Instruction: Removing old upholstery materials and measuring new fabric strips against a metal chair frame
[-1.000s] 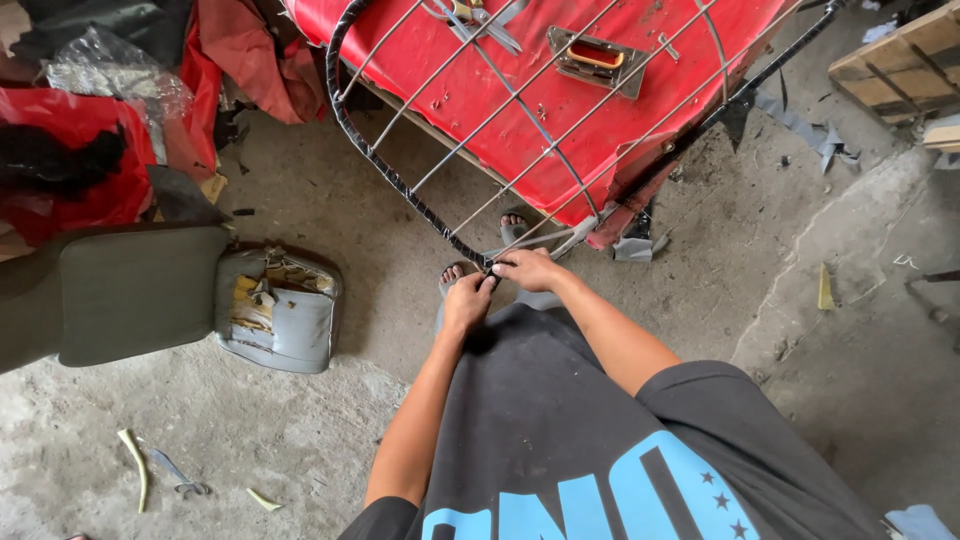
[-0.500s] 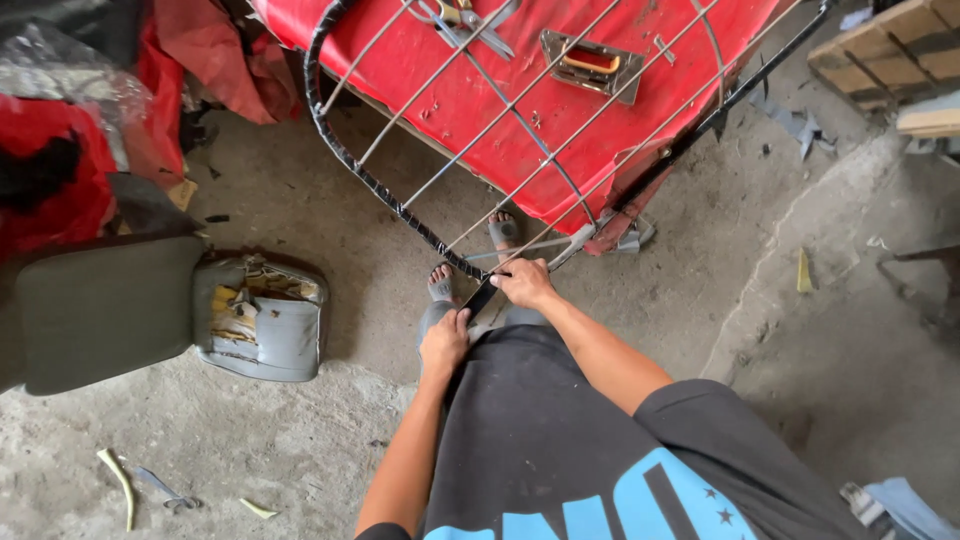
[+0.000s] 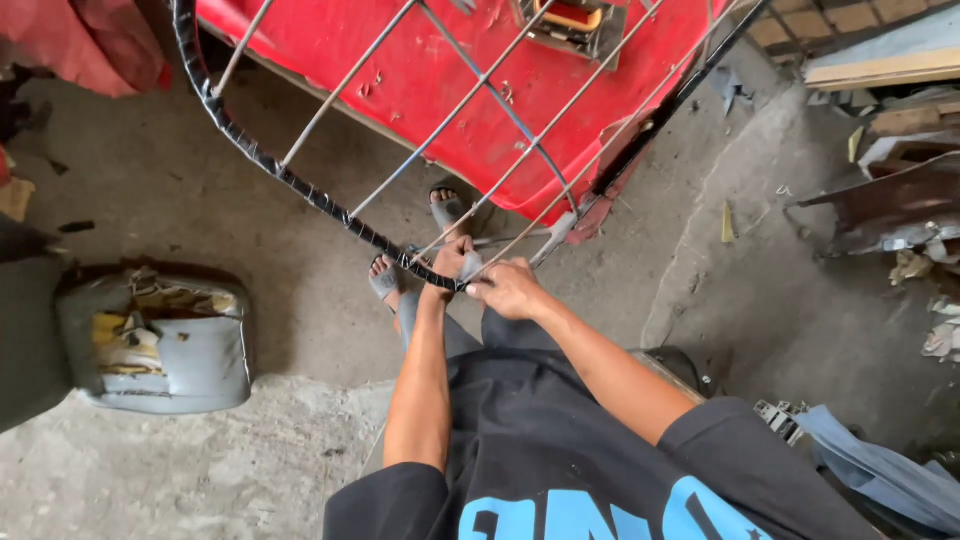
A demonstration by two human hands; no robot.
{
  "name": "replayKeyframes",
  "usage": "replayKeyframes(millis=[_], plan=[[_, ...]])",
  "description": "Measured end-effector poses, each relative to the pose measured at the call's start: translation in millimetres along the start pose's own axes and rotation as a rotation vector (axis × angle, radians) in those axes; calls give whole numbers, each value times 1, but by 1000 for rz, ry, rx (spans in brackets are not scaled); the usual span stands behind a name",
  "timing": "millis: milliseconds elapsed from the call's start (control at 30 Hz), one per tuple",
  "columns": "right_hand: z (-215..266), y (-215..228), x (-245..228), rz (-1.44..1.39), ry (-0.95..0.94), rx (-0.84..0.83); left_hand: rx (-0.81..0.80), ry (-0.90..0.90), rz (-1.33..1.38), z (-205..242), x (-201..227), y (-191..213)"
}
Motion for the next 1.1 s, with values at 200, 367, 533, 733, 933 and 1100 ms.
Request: replayKeyframes(millis=[200,367,533,733,933,1100], plan=[[0,-33,18,-103,237,361,-35,153,158,6,31,7],[21,-36,9,-100,473,747,344,437,-365,97,81,33],[5,-71,25,35,564,1217,293,-94,-991,183,216,-24],[-22,-109,34,-75,407,1193,-200,14,-1873,90,205,-74],[-12,-94,33,-94,410,1242,-254,415,-1931,68,234,-109],[1,-87,23,-62,438,1265,-215,561,-1941,44,197,-101]])
Point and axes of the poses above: each hand's wrist, its own z-axis away from the middle knuckle, its own y-axis out of the back of the hand, x = y × z, the point moved 2 cm from there along -z, towards the middle knuckle, and after that the axes turned 3 degrees about -x, right-handed, at the moved point
